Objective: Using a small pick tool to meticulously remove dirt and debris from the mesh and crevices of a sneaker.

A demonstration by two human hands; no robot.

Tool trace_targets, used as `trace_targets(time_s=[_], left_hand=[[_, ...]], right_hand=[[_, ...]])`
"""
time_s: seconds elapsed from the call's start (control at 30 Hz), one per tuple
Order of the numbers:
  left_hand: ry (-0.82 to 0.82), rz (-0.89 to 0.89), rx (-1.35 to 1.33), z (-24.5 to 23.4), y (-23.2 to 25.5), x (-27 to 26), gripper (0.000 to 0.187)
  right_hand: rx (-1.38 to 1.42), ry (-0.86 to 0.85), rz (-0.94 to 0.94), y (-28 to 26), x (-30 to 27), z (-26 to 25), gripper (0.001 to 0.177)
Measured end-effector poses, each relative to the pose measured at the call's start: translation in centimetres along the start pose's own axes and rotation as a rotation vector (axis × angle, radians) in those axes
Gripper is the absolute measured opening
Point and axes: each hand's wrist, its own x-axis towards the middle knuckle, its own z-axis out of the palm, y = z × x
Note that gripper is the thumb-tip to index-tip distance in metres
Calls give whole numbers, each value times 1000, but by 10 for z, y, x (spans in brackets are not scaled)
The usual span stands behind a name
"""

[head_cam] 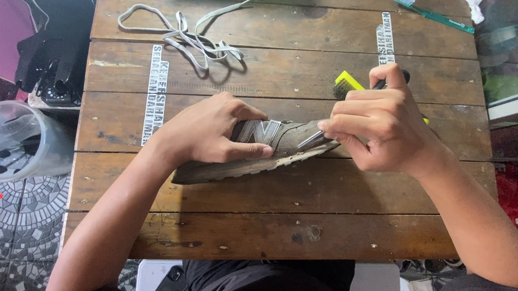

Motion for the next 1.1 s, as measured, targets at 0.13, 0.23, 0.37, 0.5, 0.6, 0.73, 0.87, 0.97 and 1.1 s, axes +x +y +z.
trace_targets(time_s=[0.13,0.23,0.37,0.5,0.6,0.73,0.87,0.97,1.1], left_hand=[[4,52,29,2,-4,1,69],[6,35,-7,2,-3,1,71],[10,25,18,1,-2,1,66],[30,2,40,7,-8,1,88],[22,19,31,2,-1,-1,73],[22,13,37,4,-2,-1,75],[44,22,51,2,-1,-2,72],[48,45,55,4,1,-3,65],[41,19,29,1,4,-4,74]], right_hand=[[17,-38,23,-2,-4,-2,22],[-23,9,40,-1,-3,0,18],[10,-16,57,2,-7,1,17],[41,-55,57,2,-3,-5,19],[-13,-23,42,6,5,3,18],[14,-49,39,4,4,-1,23],[-47,-70,-14,-2,4,-12,28],[-108,-43,-17,-7,10,-10,25],[-165,-33,-82,-12,19,-2,25]])
